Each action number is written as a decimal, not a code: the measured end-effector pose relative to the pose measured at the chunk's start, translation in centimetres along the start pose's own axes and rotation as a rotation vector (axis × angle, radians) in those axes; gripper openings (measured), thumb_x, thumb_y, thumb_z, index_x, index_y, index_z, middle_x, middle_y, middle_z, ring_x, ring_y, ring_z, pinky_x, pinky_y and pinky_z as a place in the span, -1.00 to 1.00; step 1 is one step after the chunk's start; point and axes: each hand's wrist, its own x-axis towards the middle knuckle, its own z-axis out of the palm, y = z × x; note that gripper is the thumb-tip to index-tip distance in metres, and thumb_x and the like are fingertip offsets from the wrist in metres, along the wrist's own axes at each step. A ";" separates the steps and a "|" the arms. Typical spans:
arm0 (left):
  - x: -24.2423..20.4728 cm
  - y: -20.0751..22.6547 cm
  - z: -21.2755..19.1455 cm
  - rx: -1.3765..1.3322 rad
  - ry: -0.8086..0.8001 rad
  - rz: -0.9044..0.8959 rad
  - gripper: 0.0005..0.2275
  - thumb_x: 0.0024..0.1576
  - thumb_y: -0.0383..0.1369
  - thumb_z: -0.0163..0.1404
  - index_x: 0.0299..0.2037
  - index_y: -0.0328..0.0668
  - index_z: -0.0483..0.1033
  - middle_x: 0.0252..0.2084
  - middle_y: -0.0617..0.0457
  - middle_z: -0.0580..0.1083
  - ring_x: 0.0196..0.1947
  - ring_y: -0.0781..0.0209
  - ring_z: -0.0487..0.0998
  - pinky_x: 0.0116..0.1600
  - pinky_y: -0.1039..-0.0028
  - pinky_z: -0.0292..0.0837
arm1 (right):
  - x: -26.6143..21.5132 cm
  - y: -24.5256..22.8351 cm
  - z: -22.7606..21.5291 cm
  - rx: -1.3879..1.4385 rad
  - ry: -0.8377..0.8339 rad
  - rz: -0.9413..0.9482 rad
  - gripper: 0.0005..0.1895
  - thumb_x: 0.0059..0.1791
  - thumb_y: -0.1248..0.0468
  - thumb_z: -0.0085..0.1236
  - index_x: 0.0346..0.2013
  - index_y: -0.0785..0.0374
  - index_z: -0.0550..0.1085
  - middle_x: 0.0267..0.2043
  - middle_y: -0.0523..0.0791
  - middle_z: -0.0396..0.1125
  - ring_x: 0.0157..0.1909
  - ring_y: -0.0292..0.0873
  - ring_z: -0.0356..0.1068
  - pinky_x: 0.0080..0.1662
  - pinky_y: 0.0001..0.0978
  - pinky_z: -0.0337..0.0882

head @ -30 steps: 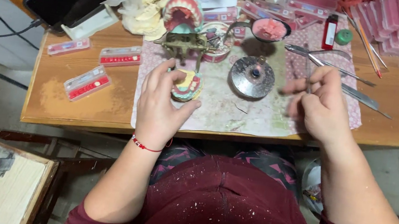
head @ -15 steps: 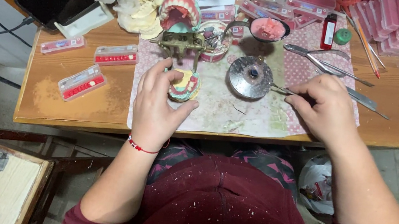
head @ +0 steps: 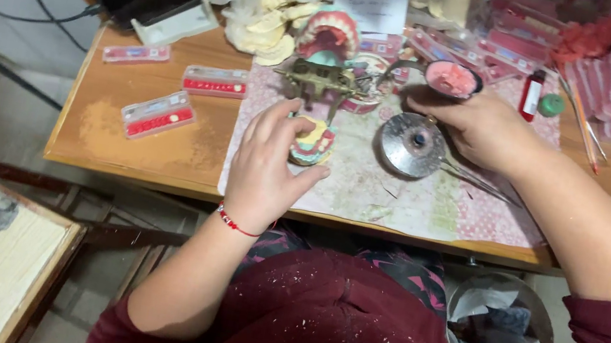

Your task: The person uses a rotary tool to grind a small white object held in their hands. They then pick up a dental mold mounted on an articulator and use a metal tool to scrape and shape the pink and blue material on the mold.

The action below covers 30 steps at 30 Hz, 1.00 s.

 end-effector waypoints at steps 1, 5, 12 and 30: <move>0.2 0.1 -0.1 -0.012 -0.003 0.012 -0.45 -0.14 -0.32 0.44 0.05 -0.14 0.47 0.28 -0.19 0.35 0.35 -0.36 0.33 0.37 -0.14 0.23 | 0.4 0.5 0.3 0.027 0.009 -0.036 -0.58 0.06 0.48 0.06 0.16 0.10 0.58 0.17 0.04 0.49 0.21 0.18 0.47 0.21 -0.04 0.41; 0.2 0.1 -0.2 -0.012 0.013 0.012 -0.45 -0.13 -0.32 0.43 0.06 -0.16 0.47 0.27 -0.20 0.36 0.35 -0.36 0.34 0.37 -0.15 0.22 | 2.1 1.3 0.5 0.006 -0.027 -0.111 -0.57 0.07 0.49 0.02 0.20 0.12 0.55 0.17 0.07 0.48 0.19 0.18 0.47 0.20 0.03 0.44; 0.1 -0.6 0.0 -0.003 -0.002 0.003 -0.47 -0.12 -0.27 0.41 0.04 -0.11 0.48 0.27 -0.14 0.36 0.36 -0.29 0.33 0.40 -0.08 0.20 | 4.5 0.5 1.1 0.217 -0.317 0.583 -0.75 0.18 0.03 0.00 -0.21 0.03 0.55 -0.38 -0.07 0.44 -0.18 0.06 0.46 0.05 -0.11 0.40; 0.7 0.5 -0.2 -0.013 -0.029 -0.038 -0.42 -0.14 -0.30 0.41 0.10 -0.10 0.44 0.31 -0.14 0.36 0.32 -0.29 0.38 0.31 -0.09 0.32 | -4.0 2.9 -5.3 -0.129 0.050 0.332 -0.92 0.07 0.30 0.30 -0.16 0.19 0.58 -0.19 -0.04 0.42 -0.02 0.10 0.50 0.08 -0.05 0.44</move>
